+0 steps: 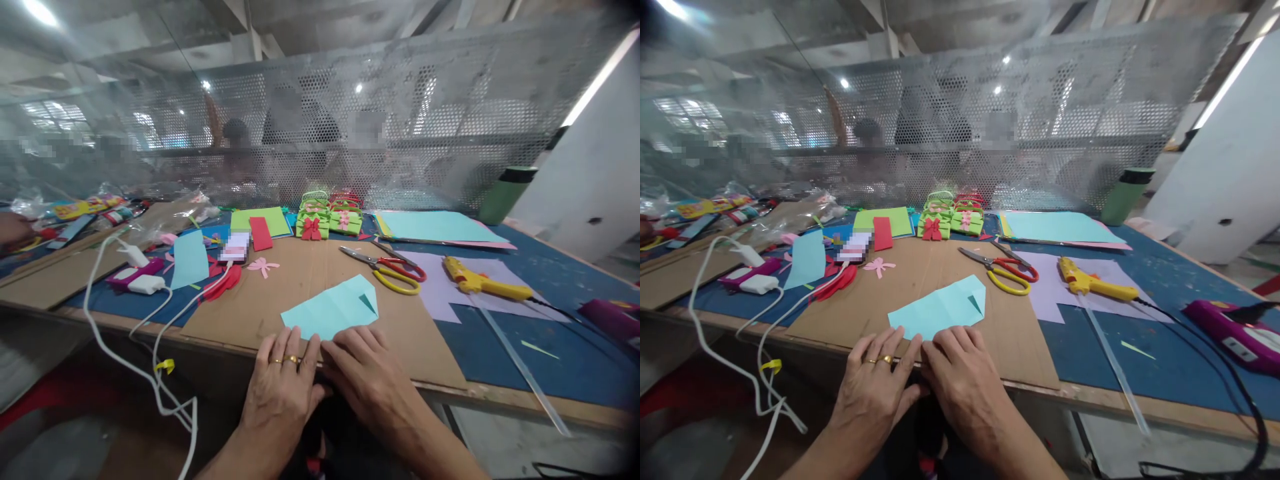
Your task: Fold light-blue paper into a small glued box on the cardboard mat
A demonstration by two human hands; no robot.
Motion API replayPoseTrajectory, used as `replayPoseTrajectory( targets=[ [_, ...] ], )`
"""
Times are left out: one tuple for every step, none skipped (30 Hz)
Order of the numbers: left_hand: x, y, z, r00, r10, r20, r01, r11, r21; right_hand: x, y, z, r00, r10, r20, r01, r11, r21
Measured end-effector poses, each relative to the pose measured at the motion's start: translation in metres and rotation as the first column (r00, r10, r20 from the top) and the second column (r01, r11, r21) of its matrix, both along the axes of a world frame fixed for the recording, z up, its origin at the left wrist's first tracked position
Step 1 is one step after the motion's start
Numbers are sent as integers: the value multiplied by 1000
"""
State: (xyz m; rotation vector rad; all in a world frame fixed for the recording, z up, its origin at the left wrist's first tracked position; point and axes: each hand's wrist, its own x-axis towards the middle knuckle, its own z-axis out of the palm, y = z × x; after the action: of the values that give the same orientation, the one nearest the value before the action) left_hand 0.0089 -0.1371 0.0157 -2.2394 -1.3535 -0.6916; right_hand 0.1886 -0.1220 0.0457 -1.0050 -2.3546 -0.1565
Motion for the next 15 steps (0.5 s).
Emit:
replayPoseTrajectory(
  targets=[
    [0, 0, 1, 1000, 2, -5, -2, 1000, -6, 1, 1, 0, 1000, 13, 14, -13, 1000, -2],
    [1, 0, 3, 1000, 1, -9, -1, 1000, -8, 3, 2, 1, 999, 27, 27, -26, 1000, -5],
    [1, 0, 4, 1000, 1, -12, -1, 1000, -8, 3, 3, 1, 999, 37, 38, -37, 999, -8],
    [2, -1, 4, 1000, 0, -16, 0, 1000, -5, 4, 3, 1, 998, 47, 46, -47, 999, -10],
    [2, -1, 4, 1000, 1, -19, -1, 1000, -2, 4, 4, 1, 997, 55, 52, -55, 998, -13],
    [2, -1, 4, 1000, 1, -23, -1, 1000, 0, 5, 4, 2, 997, 61, 57, -60, 998, -19],
    [3, -1, 3, 1000, 4, -25, -4, 1000, 0, 5, 5, 2, 996, 67, 59, -66, 998, -22],
    [2, -1, 2, 1000, 9, -27, -9, 1000, -3, 5, 5, 2, 996, 73, 58, -71, 997, -26],
    [2, -1, 1, 1000, 10, -28, -10, 1000, -4, 6, 5, 1, 995, 77, 58, -75, 997, -30],
    [2, 0, 0, 1000, 10, -26, -10, 1000, 0, 6, 4, 1, 995, 79, 55, -77, 997, -29],
    [2, 0, -1, 1000, 9, -23, -9, 1000, 7, 7, 4, 0, 996, 81, 50, -80, 997, -25],
    [1, 1, -3, 1000, 9, -20, -9, 1000, 11, 7, 4, 0, 995, 85, 44, -84, 996, -20],
    [1, 1, -3, 1000, 8, -19, -8, 1000, 14, 8, 4, -1, 995, 90, 41, -90, 996, -19],
    [1, 2, -4, 1000, 7, -21, -6, 1000, 15, 9, 4, -1, 995, 95, 40, -94, 995, -23],
    [0, 2, -5, 1000, 5, -25, -5, 1000, 14, 9, 4, 0, 994, 101, 38, -100, 995, -28]
  ],
)
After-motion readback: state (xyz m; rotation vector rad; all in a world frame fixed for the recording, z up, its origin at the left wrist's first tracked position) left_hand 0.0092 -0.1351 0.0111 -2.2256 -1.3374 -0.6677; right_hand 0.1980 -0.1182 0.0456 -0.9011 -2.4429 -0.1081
